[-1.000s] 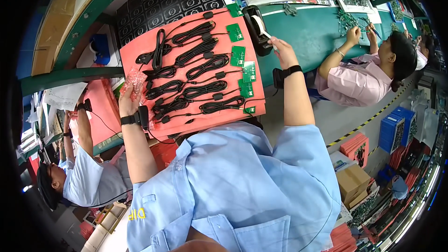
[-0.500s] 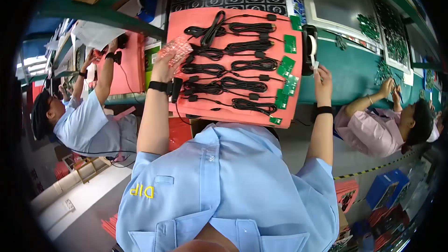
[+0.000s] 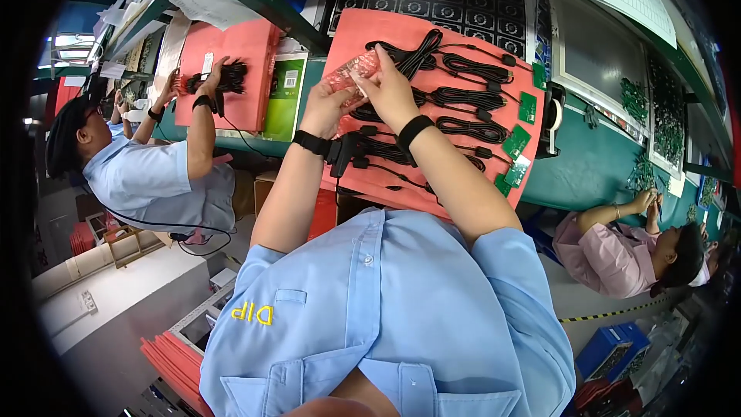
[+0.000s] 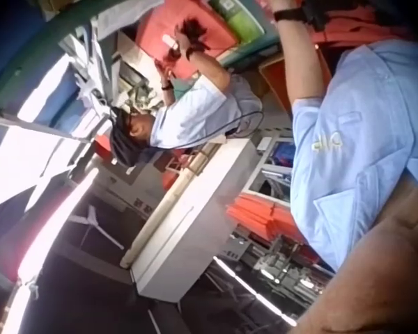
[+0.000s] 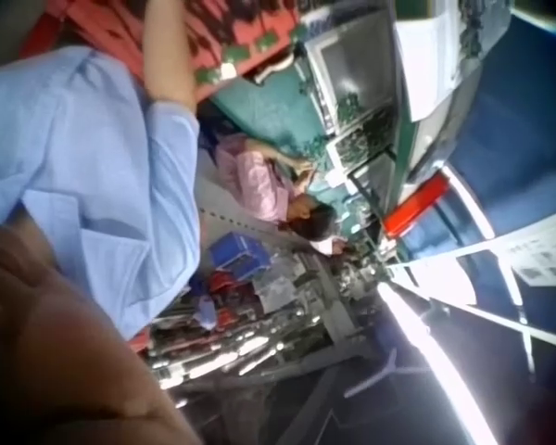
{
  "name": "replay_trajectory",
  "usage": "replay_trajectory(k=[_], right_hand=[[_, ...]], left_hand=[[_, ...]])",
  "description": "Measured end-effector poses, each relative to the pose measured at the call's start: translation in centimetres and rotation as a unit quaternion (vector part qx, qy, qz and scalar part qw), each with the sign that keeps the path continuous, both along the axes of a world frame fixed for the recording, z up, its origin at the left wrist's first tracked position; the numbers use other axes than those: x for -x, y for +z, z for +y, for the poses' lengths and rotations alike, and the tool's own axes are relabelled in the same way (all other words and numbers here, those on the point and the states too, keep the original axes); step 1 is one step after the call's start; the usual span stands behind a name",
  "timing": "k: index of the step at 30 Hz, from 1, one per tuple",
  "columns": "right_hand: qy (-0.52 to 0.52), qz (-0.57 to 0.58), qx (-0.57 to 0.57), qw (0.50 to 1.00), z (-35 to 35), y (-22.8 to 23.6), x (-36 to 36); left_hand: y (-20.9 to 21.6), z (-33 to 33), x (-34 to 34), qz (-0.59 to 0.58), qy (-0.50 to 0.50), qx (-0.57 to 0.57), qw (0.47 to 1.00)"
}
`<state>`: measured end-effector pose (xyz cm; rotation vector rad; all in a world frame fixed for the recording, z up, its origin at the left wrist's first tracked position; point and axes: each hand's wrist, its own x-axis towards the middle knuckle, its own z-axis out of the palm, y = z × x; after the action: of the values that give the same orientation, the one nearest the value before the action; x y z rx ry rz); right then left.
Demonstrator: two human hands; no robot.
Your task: The person retrieves a circuit board and bubble wrap from a box, wraps the board, and secures the package with tape. They repeat this process multiple times, placing some wrapped boards onto a pink foam board.
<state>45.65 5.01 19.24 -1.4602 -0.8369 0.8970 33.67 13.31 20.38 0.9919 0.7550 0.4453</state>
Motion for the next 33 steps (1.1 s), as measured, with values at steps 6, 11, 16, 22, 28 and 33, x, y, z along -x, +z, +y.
replay_trajectory(k=[6, 11, 16, 22, 28, 33], right_hand=[[0.032, -0.312, 0.237, 0.92, -0.1, 3.2, 0.4], [0.059, -0.555, -0.032, 0.829, -0.4, 1.3, -2.1], [0.126, -0.607, -0.086, 0.78, 0.4, 0.7, -4.4], [0.213, -0.523, -0.018, 0.825, 1.5, 1.7, -3.6], [0.301, -0.331, 0.022, 0.894, 1.0, 2.8, -5.9], [0.21, -0.111, 0.098, 0.966, 0.6, -1.1, -7.1]], left_hand=[[-0.8, 1.3, 1.0, -0.007, 0.034, 0.064, 0.997], [0.2, 2.7, 1.0, 0.014, -0.003, 0.097, 0.995], [-0.8, 2.5, 0.3, 0.034, -0.021, 0.1, 0.994], [-1.9, 1.7, 1.0, 0.038, -0.015, 0.006, 0.999], [-3.3, -1.5, 0.0, 0.142, 0.015, -0.32, 0.937], [-0.8, -5.1, 2.8, 0.181, 0.124, -0.386, 0.896]])
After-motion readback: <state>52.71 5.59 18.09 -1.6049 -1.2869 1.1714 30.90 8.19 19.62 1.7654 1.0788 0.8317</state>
